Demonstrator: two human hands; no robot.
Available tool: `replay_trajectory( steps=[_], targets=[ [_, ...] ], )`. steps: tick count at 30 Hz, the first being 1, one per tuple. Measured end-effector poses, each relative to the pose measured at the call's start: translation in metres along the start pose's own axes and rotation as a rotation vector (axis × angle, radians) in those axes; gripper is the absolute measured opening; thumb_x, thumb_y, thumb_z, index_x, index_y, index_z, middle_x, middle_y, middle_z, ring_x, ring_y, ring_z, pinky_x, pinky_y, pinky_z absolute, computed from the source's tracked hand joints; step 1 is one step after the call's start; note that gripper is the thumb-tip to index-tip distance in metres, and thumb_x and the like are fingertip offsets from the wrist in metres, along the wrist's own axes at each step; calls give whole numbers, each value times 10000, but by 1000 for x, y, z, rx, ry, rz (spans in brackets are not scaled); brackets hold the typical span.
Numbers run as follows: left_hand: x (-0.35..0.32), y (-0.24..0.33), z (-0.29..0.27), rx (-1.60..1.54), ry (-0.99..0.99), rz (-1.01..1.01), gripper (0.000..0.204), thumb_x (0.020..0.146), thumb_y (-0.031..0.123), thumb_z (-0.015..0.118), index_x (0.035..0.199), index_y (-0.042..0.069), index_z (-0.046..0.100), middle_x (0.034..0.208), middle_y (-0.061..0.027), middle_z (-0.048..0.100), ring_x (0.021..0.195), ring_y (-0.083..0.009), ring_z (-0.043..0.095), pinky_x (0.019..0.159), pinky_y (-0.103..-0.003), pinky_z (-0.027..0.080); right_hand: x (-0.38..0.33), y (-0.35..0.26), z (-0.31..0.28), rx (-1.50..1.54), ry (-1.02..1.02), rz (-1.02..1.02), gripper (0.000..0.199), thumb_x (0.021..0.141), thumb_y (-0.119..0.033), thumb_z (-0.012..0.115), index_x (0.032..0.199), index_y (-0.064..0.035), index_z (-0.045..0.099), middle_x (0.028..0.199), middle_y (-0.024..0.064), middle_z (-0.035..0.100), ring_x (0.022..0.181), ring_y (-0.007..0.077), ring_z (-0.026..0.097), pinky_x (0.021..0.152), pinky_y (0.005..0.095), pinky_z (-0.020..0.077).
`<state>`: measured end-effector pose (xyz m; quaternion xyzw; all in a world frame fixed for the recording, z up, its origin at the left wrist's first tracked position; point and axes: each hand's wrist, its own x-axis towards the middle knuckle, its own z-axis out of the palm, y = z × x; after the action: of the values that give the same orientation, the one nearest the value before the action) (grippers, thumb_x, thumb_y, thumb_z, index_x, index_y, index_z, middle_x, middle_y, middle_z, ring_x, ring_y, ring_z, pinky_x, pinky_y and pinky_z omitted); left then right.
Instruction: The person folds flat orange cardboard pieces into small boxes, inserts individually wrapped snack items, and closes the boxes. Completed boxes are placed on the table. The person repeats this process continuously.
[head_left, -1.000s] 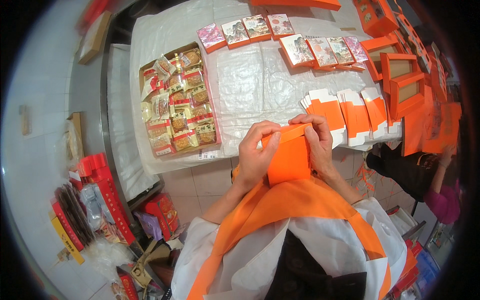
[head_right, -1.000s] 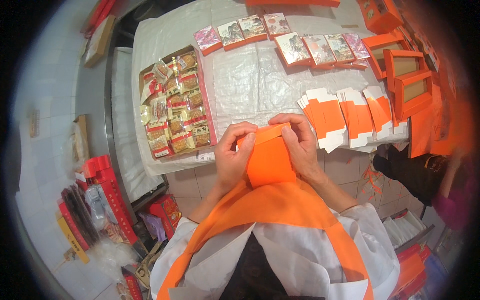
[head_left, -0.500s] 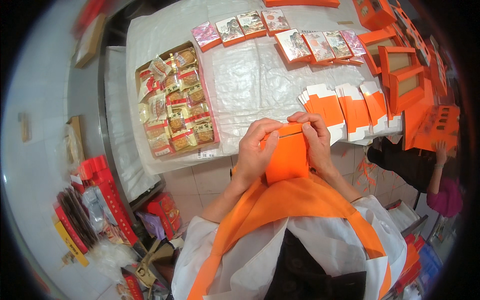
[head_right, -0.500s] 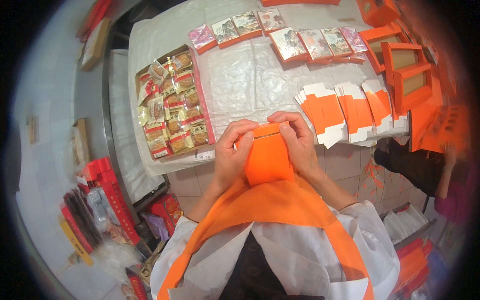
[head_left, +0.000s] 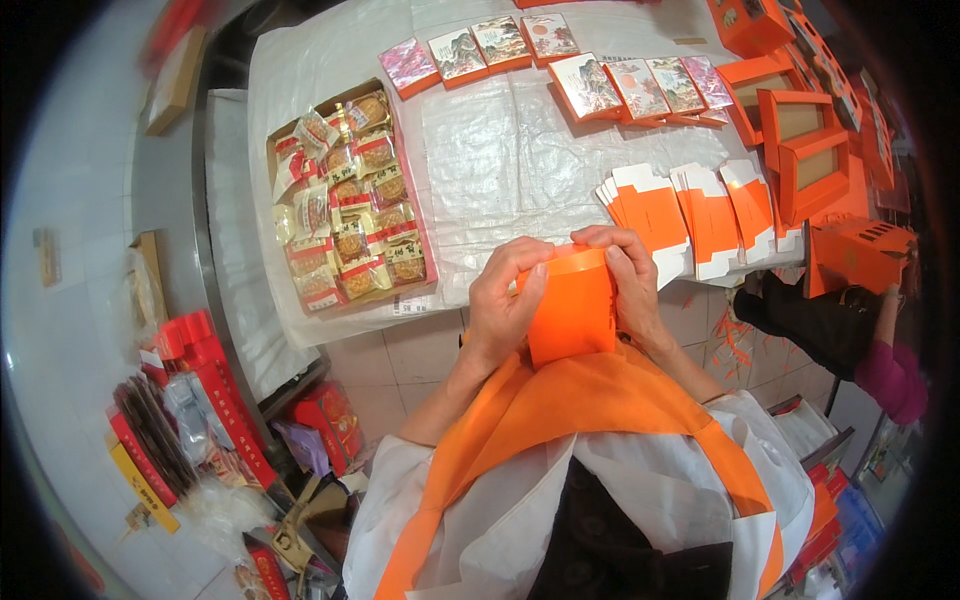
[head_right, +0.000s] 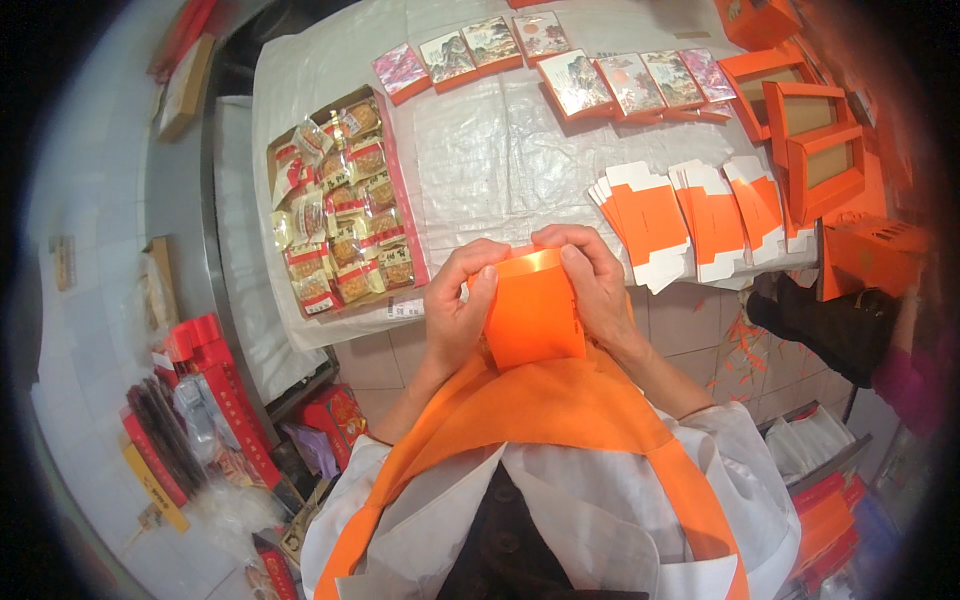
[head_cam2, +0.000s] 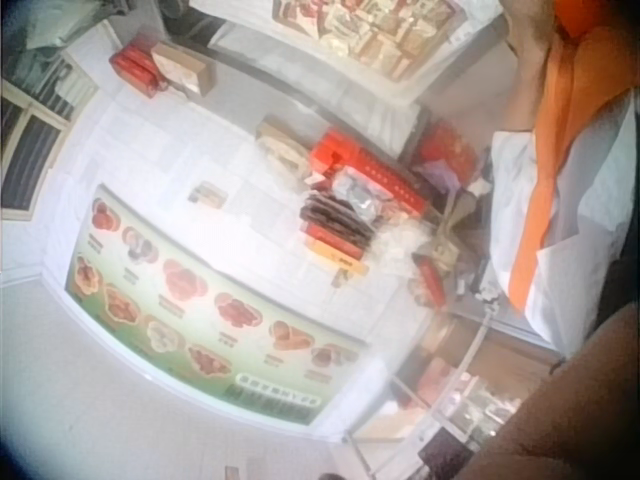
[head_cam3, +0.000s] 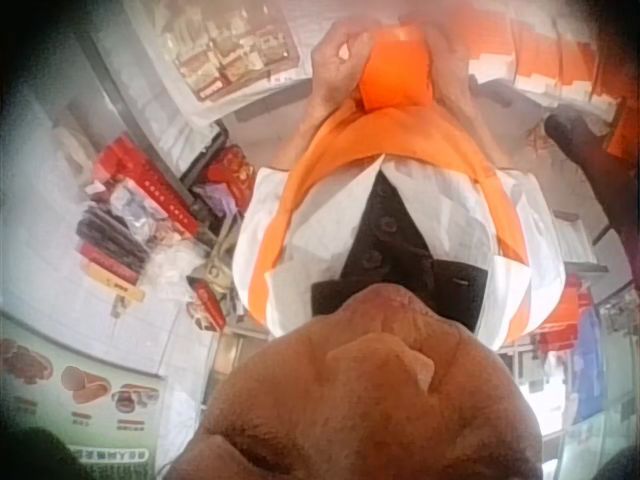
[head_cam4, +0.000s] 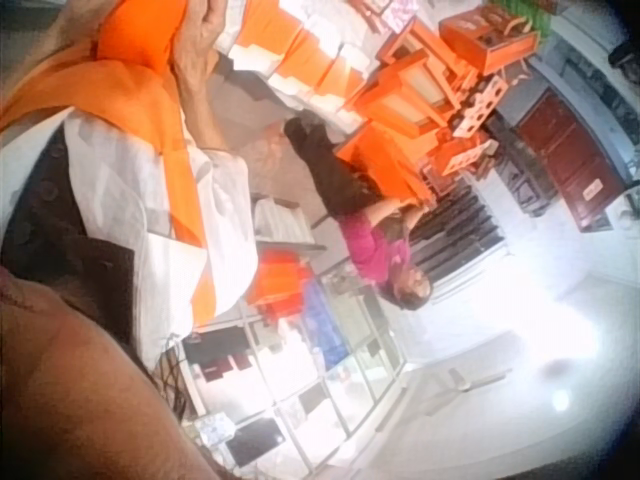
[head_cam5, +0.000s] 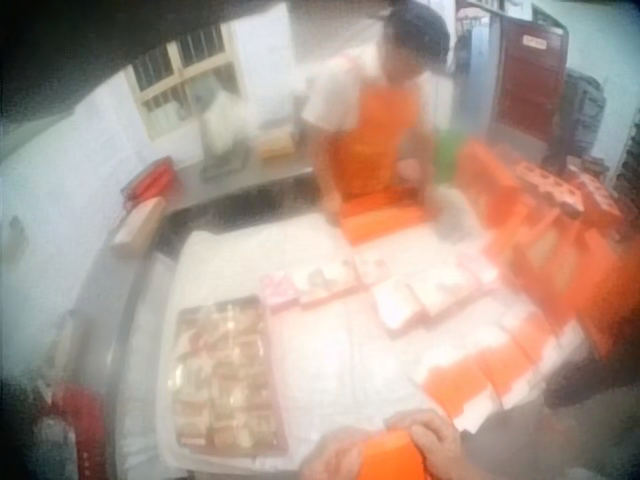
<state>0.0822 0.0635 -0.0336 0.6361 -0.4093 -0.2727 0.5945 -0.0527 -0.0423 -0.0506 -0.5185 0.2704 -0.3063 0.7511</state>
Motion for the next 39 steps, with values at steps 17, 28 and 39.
replay_trajectory(
  steps=[17, 28, 39],
  targets=[
    [-5, -1, 11, -47, 45, 14, 150, 841, -30, 466, 931, -19, 586, 997, -102, 608, 989, -211, 540, 902, -317, 400, 1, -12, -4, -189, -126, 16, 178, 934, -108, 402, 965, -16, 551, 1097, 140, 544, 1034, 198, 507, 915, 318, 389],
    [-12, -18, 17, -984, 45, -473, 409, 952, 177, 396, 1302, -16, 308, 1287, -120, 415, 1089, -215, 502, 908, -320, 417, 12, 8, -20, 519, 19, 131, 204, 951, -183, 412, 1015, -40, 543, 1198, 112, 495, 1083, 182, 491, 900, 345, 431],
    [-3, -31, 40, -848, -145, -595, 474, 873, 76, 536, 1289, -14, 327, 1171, -82, 499, 1047, -137, 506, 875, -291, 436, 57, 50, -8, 356, -166, 212, 267, 911, -224, 505, 1092, -28, 501, 1148, 103, 501, 1088, 172, 479, 943, 307, 410]
  ],
)
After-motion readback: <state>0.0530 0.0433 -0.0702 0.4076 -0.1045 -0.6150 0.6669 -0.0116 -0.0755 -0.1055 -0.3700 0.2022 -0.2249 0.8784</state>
